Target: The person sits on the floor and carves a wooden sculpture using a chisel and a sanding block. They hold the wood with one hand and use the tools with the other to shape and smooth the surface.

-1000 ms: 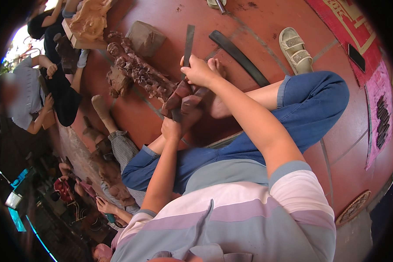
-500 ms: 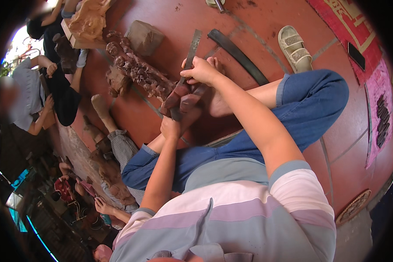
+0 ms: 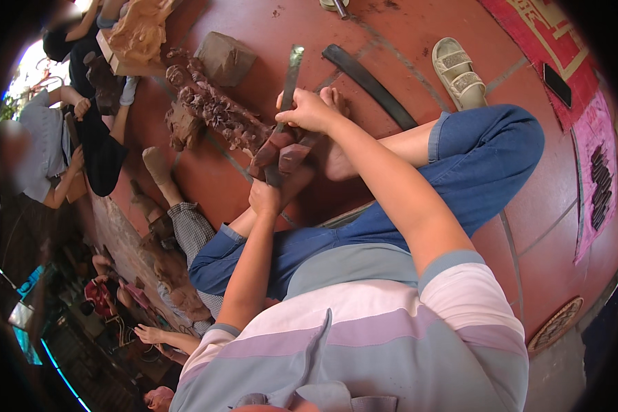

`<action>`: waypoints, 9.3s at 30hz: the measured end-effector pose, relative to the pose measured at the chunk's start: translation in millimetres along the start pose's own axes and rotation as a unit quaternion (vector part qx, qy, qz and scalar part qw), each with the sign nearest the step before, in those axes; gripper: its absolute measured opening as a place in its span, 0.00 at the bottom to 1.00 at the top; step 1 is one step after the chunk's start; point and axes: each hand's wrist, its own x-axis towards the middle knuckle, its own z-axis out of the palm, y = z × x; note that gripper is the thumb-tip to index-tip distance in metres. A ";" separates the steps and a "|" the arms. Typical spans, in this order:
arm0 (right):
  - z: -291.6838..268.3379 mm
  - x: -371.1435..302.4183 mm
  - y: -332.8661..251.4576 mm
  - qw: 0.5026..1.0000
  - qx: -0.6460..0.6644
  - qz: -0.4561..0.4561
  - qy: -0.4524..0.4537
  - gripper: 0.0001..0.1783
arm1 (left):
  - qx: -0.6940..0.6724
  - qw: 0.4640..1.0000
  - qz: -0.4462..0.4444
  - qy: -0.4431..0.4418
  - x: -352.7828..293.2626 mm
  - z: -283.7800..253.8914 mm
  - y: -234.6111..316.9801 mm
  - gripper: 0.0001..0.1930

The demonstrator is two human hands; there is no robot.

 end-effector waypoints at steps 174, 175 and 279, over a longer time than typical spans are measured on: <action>38.5 -13.3 5.6 0.969 -0.062 -0.075 0.228 0.15 | -0.020 0.995 -0.003 -0.101 -27.5 -49.2 48.6 0.38; 36.3 -10.6 9.1 0.968 -0.060 -0.080 0.231 0.16 | -0.016 0.993 -0.011 -0.112 -24.6 -49.7 48.3 0.38; -66.1 -15.8 -24.1 0.929 0.274 -0.069 0.240 0.09 | -0.094 0.992 0.009 -0.081 -15.9 -39.3 32.4 0.44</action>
